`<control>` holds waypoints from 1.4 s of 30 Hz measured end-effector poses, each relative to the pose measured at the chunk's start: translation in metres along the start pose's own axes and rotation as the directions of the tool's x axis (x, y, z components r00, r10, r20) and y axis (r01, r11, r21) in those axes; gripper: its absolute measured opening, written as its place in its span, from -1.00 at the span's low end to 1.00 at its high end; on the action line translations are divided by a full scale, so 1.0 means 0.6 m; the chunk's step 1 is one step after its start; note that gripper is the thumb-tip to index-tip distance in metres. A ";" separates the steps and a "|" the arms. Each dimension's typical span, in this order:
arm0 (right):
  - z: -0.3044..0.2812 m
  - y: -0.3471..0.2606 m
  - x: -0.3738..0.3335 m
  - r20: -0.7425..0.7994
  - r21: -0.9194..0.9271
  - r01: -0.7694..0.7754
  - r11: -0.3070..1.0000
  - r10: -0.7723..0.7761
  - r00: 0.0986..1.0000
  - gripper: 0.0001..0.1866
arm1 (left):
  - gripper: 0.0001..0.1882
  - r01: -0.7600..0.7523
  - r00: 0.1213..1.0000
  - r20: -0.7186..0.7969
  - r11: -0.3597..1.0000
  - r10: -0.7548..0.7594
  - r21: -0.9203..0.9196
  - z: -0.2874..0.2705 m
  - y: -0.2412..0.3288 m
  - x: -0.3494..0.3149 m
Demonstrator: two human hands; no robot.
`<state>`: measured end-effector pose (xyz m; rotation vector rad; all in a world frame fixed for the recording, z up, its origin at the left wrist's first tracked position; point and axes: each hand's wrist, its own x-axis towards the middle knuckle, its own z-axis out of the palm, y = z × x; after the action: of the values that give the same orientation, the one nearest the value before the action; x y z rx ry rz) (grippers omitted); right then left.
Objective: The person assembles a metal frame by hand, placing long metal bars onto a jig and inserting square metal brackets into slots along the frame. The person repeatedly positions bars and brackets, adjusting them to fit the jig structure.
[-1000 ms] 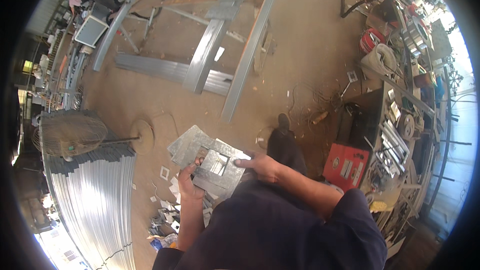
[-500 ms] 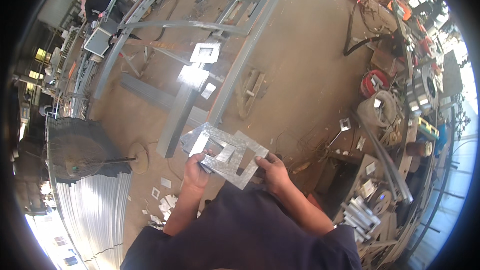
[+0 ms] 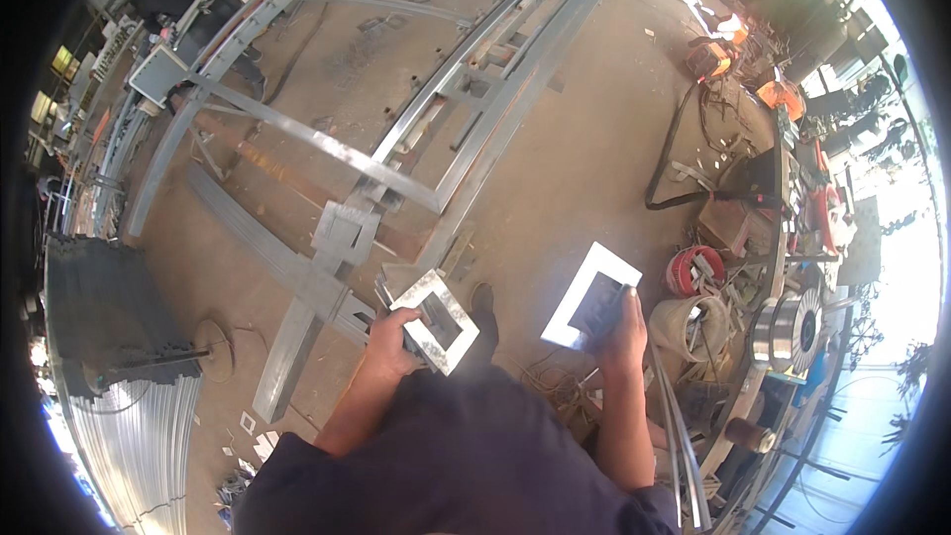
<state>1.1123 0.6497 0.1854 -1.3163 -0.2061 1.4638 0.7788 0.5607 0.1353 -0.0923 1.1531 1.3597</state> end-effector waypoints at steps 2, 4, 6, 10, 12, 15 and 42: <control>0.006 -0.016 0.086 0.127 -0.093 -0.002 0.996 0.013 0.992 -0.76 | -0.62 0.030 0.999 -0.023 0.999 -0.031 -0.038 0.045 0.014 0.066; 0.061 -0.032 0.137 0.144 -0.198 0.045 0.979 -0.017 0.989 -0.69 | -0.60 0.029 1.000 0.004 0.998 -0.029 -0.060 0.100 0.049 0.109; 0.102 -0.061 0.195 0.105 -0.345 0.008 0.939 0.031 0.994 -0.68 | -0.57 0.016 1.000 -0.007 0.996 -0.016 -0.087 0.158 0.081 0.147; 0.164 -0.099 0.366 0.217 -0.477 0.081 0.875 0.027 0.976 -0.71 | -0.47 -0.132 0.990 -0.054 0.989 0.128 -0.073 0.228 0.120 0.239; 0.210 -0.132 0.443 0.256 -0.559 0.157 0.814 -0.011 0.967 -0.69 | -0.47 -0.173 0.982 -0.084 0.982 0.167 -0.071 0.277 0.147 0.267; 0.287 -0.187 0.590 0.345 -0.562 0.301 0.771 -0.112 0.932 -0.62 | -0.51 -0.274 0.944 -0.199 0.961 0.262 -0.034 0.370 0.183 0.313; 0.921 -0.281 1.419 0.788 -0.585 0.788 -0.194 0.098 0.608 -0.41 | -0.60 -0.342 0.729 -0.677 0.911 0.100 -0.233 0.833 0.196 0.693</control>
<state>0.9657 1.6522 0.0057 -1.4206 -2.4894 0.8467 0.8911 1.2112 0.1628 -0.7652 1.5235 1.8165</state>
